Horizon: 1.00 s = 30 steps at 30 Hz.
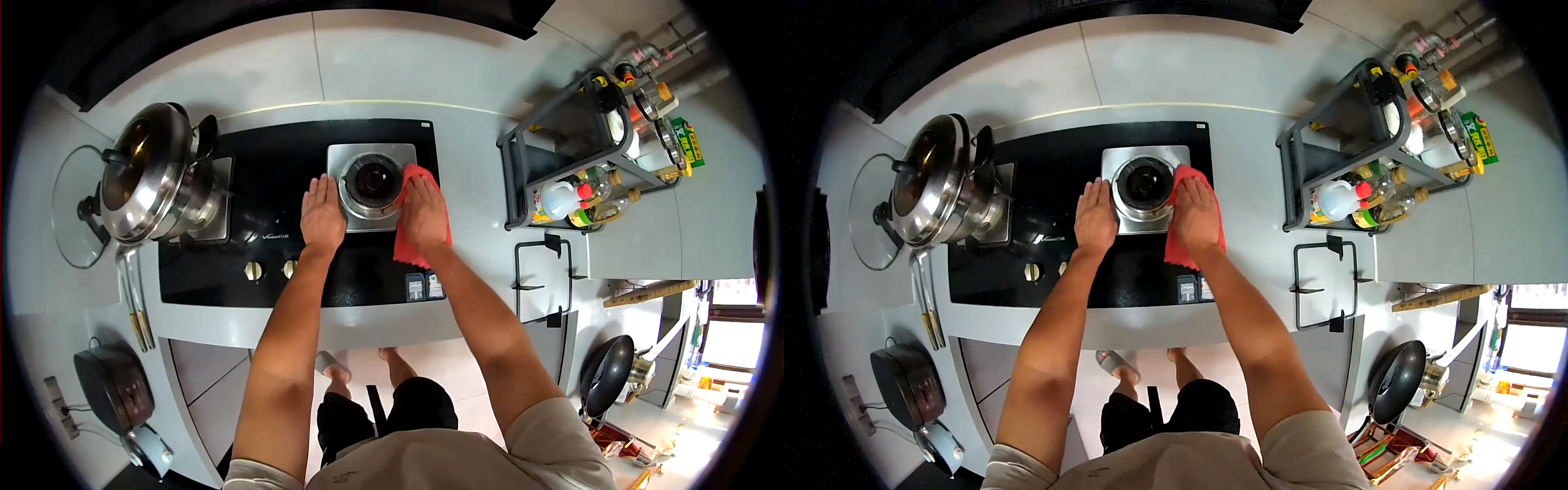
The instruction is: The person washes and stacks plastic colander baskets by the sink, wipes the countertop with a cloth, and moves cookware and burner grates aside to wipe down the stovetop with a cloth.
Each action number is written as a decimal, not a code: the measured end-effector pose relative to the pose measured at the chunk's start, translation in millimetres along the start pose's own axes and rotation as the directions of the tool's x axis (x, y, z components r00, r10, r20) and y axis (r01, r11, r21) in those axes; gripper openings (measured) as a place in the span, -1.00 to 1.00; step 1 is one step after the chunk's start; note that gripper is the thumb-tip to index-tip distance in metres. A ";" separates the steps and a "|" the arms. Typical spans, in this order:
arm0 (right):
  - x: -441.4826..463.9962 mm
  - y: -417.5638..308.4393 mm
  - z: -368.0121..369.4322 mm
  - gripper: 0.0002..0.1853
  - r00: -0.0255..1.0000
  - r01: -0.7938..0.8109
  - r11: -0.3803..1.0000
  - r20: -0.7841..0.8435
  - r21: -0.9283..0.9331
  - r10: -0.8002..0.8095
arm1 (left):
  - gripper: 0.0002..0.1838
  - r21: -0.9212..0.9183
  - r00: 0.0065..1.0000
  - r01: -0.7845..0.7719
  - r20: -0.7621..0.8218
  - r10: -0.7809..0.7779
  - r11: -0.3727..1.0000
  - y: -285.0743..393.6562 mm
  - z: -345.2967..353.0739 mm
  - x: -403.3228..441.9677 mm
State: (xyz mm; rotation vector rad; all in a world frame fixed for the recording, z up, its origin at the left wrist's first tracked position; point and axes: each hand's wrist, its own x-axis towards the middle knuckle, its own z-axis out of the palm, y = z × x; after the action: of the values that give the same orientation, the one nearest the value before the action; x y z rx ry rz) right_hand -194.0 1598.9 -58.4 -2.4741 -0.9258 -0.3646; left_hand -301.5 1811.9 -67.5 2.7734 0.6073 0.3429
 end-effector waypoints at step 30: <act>70.7 49.4 31.8 -0.61 0.981 0.194 0.981 0.023 0.000 -0.194 | -0.52 0.014 0.980 -0.088 -0.180 0.090 0.996 -6.3 -2.2 7.6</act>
State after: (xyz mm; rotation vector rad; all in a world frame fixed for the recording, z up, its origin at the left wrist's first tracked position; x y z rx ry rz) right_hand -106.2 1621.1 -73.9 -2.4006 -1.1816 -0.4027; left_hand -297.8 1821.2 -66.2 2.8010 0.5263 0.6181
